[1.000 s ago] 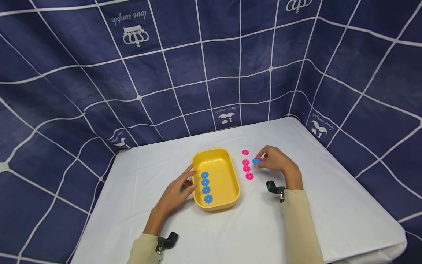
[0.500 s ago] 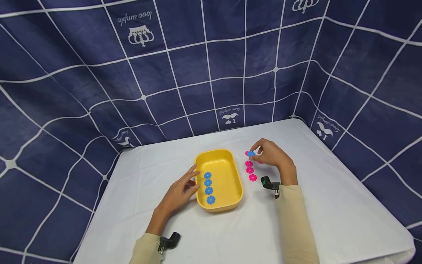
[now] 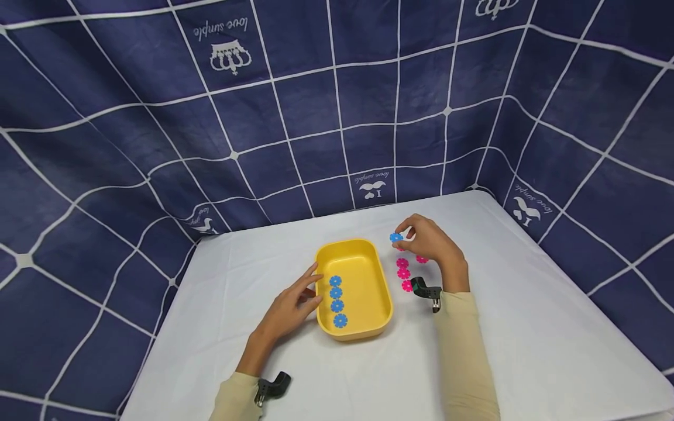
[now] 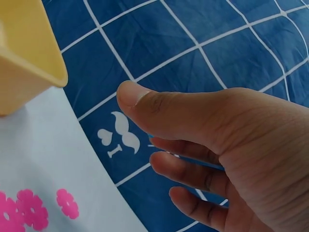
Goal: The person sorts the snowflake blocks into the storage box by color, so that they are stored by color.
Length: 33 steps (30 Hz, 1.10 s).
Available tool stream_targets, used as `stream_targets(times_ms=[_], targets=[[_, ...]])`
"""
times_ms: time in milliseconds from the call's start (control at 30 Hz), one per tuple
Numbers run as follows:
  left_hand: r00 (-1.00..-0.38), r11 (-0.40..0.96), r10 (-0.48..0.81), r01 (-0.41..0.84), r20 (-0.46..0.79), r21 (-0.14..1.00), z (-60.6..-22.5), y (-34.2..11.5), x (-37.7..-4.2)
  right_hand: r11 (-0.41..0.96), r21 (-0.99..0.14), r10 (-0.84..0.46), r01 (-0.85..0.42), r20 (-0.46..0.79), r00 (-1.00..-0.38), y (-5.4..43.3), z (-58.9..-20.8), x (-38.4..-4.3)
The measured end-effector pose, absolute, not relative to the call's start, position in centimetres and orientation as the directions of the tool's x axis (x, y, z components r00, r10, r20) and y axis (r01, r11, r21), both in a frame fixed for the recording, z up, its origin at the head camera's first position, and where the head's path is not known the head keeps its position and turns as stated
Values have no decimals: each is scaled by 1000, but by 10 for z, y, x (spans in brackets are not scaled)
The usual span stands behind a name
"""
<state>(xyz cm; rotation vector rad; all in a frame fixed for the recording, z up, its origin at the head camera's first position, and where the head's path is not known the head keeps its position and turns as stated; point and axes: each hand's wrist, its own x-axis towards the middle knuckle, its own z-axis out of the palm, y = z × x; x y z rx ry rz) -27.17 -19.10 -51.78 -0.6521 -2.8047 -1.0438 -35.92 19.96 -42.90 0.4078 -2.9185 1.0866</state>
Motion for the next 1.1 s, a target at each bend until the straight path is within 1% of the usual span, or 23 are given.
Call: stream_targets(times_ms=[300, 633, 800, 933, 1100], targets=[[-904, 685, 363, 423, 225, 594, -517, -192, -271, 713, -640, -273, -288, 125, -954, 185, -428, -361], [-911, 695, 352, 409, 216, 592, -517, -191, -271, 722, -593, -322, -357, 169, -932, 148, -428, -364], [-906, 688, 362, 418, 219, 593, -517, -191, -271, 724, -564, -330, -397, 222, -917, 132, -428, -365], [-903, 685, 366, 425, 225, 592, -516, -191, -272, 710, -560, -341, -427, 257, -904, 119, -427, -364], [-907, 684, 359, 415, 219, 599, -516, -191, -271, 701, -552, -364, -452, 268, -892, 103, -426, -362]])
